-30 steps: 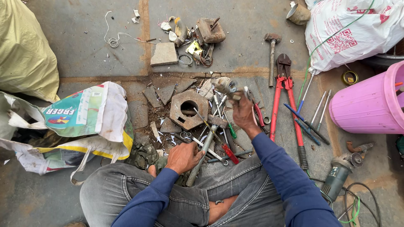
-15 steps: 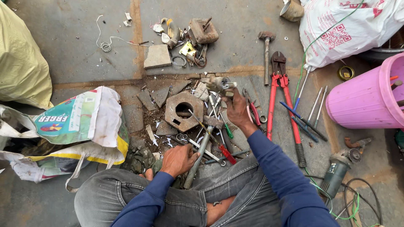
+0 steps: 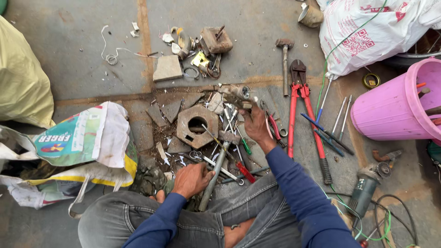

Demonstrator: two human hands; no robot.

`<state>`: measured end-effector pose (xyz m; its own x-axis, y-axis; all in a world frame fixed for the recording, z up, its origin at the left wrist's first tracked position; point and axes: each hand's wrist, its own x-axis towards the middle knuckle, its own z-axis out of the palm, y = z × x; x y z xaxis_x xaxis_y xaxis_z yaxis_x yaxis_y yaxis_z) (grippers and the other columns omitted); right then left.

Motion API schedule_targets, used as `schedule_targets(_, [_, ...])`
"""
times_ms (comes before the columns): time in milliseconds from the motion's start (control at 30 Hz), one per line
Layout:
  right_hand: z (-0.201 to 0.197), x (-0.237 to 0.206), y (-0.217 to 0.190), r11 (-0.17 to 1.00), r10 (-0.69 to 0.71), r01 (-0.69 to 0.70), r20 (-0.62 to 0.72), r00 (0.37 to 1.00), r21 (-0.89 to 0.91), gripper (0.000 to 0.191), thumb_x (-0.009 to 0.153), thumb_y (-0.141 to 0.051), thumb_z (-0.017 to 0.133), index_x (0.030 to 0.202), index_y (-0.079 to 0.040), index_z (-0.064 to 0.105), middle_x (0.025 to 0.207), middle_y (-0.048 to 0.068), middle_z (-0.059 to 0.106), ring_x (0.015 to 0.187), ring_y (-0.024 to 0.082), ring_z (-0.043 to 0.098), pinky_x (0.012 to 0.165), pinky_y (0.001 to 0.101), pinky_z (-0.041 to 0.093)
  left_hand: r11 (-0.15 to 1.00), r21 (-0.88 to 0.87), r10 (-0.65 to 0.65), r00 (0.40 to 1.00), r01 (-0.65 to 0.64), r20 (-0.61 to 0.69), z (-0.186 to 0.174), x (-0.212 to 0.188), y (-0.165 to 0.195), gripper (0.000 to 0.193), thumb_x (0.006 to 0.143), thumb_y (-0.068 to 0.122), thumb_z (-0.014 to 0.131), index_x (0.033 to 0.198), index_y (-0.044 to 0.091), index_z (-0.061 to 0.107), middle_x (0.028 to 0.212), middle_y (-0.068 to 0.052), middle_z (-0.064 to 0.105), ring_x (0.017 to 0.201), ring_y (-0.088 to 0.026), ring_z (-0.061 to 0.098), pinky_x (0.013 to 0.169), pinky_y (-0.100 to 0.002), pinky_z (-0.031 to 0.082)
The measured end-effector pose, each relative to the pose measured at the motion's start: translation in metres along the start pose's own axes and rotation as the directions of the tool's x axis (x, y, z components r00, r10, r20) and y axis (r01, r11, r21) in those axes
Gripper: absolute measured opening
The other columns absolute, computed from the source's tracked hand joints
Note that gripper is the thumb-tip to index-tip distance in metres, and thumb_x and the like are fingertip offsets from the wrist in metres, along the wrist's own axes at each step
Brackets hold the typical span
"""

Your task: The person sits on the floor and disassembles a mechanical part using a hammer and screwdriver. They remove a cylindrical component, inspect it, and then reassemble the part by inserting the component back and tightening it with the screwdriver.

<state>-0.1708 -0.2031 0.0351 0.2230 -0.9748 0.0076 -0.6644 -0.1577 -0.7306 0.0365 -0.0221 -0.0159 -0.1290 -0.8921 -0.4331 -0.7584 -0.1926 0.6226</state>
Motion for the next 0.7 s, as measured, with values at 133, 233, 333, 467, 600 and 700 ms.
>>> schedule_targets(133, [0.010,-0.012,0.010,0.925,-0.328,0.322,0.002,0.945,-0.201,0.039,0.083,-0.001,0.054,0.121,-0.001,0.063,0.101,0.021,0.074,0.090,0.039,0.073,0.078,0.0452,0.057,1.000,-0.005,0.008,0.998,-0.008,-0.063,0.001,0.000,0.000,0.043,0.089,0.051,0.067,0.081,0.009,0.072,0.073,-0.016,0.072,0.071,-0.039,0.069,0.068,-0.052,0.052])
schedule_targets(233, [0.008,-0.013,0.013,0.841,-0.411,0.372,-0.016,0.911,-0.393,0.041,0.083,-0.002,0.061,0.124,0.003,0.060,0.104,0.027,0.070,0.093,0.046,0.068,0.078,0.0497,0.054,0.999,0.005,0.053,0.993,-0.053,-0.104,-0.001,-0.001,0.001,0.042,0.086,0.051,0.069,0.082,0.010,0.073,0.074,-0.018,0.071,0.071,-0.040,0.069,0.068,-0.053,0.053])
schedule_targets(333, [0.000,-0.012,0.005,0.946,-0.180,0.187,0.051,0.982,-0.264,0.037,0.090,0.000,0.057,0.127,0.001,0.056,0.100,0.027,0.069,0.093,0.043,0.069,0.081,0.0486,0.055,0.998,0.023,0.056,0.992,-0.054,-0.115,-0.002,-0.003,0.003,0.045,0.088,0.051,0.069,0.079,0.007,0.071,0.072,-0.018,0.071,0.071,-0.040,0.069,0.070,-0.052,0.053])
schedule_targets(467, [-0.012,-0.007,-0.013,0.992,0.033,-0.012,0.173,0.984,-0.123,0.034,0.097,-0.005,0.056,0.129,0.000,0.052,0.096,0.026,0.070,0.088,0.038,0.072,0.078,0.0489,0.054,1.000,0.006,-0.031,0.999,0.031,-0.012,-0.004,-0.002,0.002,0.044,0.088,0.053,0.066,0.082,0.010,0.072,0.073,-0.015,0.072,0.071,-0.036,0.071,0.069,-0.051,0.054])
schedule_targets(600, [-0.006,-0.006,-0.008,0.996,-0.064,0.056,0.122,0.990,0.071,0.025,0.099,-0.006,0.055,0.123,0.002,0.051,0.094,0.025,0.071,0.089,0.036,0.076,0.077,0.0470,0.058,1.000,-0.010,-0.006,0.999,0.006,-0.041,-0.004,-0.002,0.002,0.043,0.088,0.051,0.067,0.083,0.009,0.073,0.074,-0.016,0.072,0.071,-0.038,0.070,0.069,-0.051,0.053])
schedule_targets(700, [0.000,-0.006,0.005,0.885,-0.144,0.230,0.230,0.962,-0.406,0.041,0.093,-0.001,0.060,0.132,0.006,0.049,0.102,0.032,0.067,0.091,0.051,0.065,0.079,0.0560,0.052,1.000,-0.018,-0.020,1.000,0.020,-0.019,-0.005,-0.005,0.005,0.041,0.088,0.051,0.066,0.085,0.010,0.073,0.076,-0.016,0.072,0.071,-0.038,0.070,0.069,-0.051,0.054])
